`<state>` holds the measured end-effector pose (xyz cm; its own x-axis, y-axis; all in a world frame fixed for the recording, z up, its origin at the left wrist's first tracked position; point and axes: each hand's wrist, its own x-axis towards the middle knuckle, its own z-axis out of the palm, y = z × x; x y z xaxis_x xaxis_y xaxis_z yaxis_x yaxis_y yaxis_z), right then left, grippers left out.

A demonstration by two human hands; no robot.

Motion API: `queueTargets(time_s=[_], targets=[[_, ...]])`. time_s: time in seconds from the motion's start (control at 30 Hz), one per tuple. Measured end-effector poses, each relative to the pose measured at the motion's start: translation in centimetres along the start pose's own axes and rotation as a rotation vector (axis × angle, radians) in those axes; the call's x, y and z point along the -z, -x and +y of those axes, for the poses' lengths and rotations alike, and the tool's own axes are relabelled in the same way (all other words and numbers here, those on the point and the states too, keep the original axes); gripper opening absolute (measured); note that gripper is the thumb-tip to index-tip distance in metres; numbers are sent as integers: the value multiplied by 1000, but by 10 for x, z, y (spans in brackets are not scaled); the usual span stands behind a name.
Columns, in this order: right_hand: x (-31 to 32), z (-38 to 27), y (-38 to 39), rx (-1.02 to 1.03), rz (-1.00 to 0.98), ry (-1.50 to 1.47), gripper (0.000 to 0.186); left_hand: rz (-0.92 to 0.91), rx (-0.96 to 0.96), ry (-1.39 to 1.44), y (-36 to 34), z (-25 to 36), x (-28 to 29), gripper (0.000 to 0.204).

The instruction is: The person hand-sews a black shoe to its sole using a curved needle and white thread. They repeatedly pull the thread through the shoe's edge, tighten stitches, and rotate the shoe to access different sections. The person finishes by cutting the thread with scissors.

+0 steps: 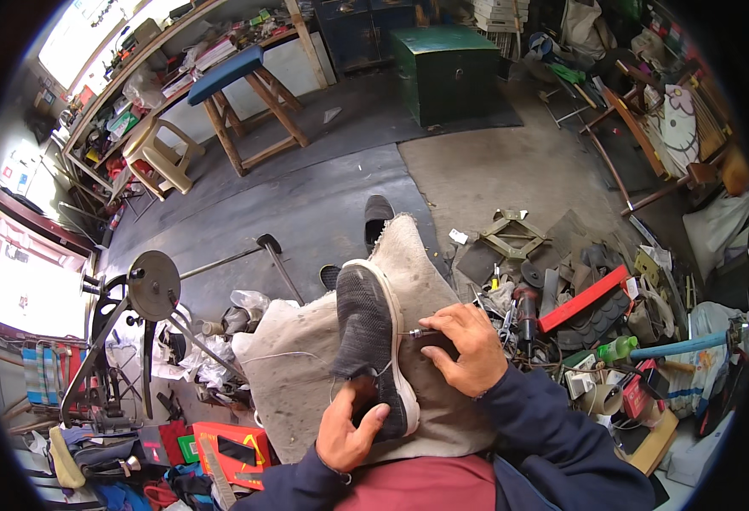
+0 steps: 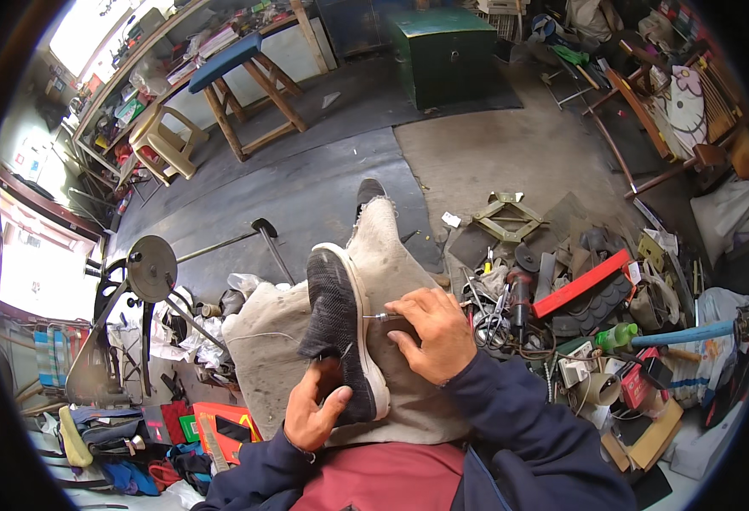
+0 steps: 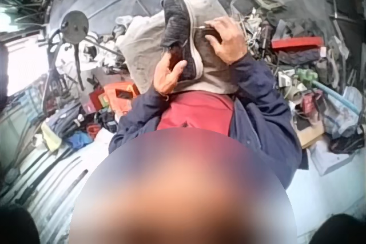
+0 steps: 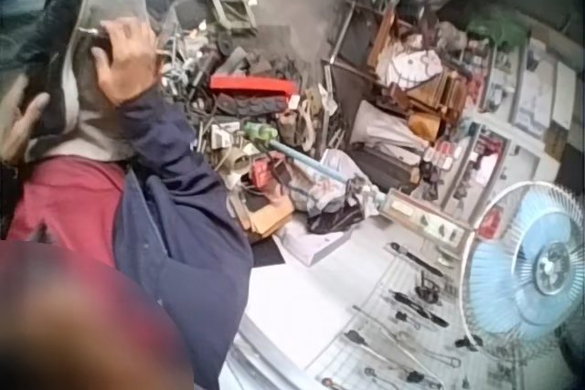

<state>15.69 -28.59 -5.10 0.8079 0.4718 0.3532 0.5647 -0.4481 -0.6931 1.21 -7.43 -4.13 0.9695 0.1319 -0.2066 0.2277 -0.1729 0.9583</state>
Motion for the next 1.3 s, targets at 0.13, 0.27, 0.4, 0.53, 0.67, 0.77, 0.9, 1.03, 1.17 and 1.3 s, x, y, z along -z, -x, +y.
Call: queueTargets(time_s=[0.13,0.27,0.4,0.53,0.67,0.77,0.9,1.03,1.17,1.3], targets=[[-12,1,-15,85,-77,19,30,-122,135,201,-25,-2,7,45],[-18,-2,-24,142,-158,-48,26,-4,-62,466,-45,2,1,49],[-18,-10,-27,60,-233,-167,22,6,-168,474,-53,2,8,50],[-18,-16,-37,6,-273,-193,20,5,-167,487,-60,-5,17,49],[-20,-23,-47,12,-310,-203,21,8,-169,465,-59,-14,23,48],[-23,-29,-49,7,-337,-167,21,15,-212,440,-57,-19,25,49],[-29,-36,-44,-8,-318,-174,21,1,-287,326,-55,-23,32,51],[-40,-43,-36,-113,-312,-220,20,23,-273,371,-50,-28,38,53],[-50,-45,-42,-91,-314,-80,20,101,-293,386,-51,-32,37,50],[-61,-42,-56,42,-353,28,13,156,-298,358,-55,-32,34,44]])
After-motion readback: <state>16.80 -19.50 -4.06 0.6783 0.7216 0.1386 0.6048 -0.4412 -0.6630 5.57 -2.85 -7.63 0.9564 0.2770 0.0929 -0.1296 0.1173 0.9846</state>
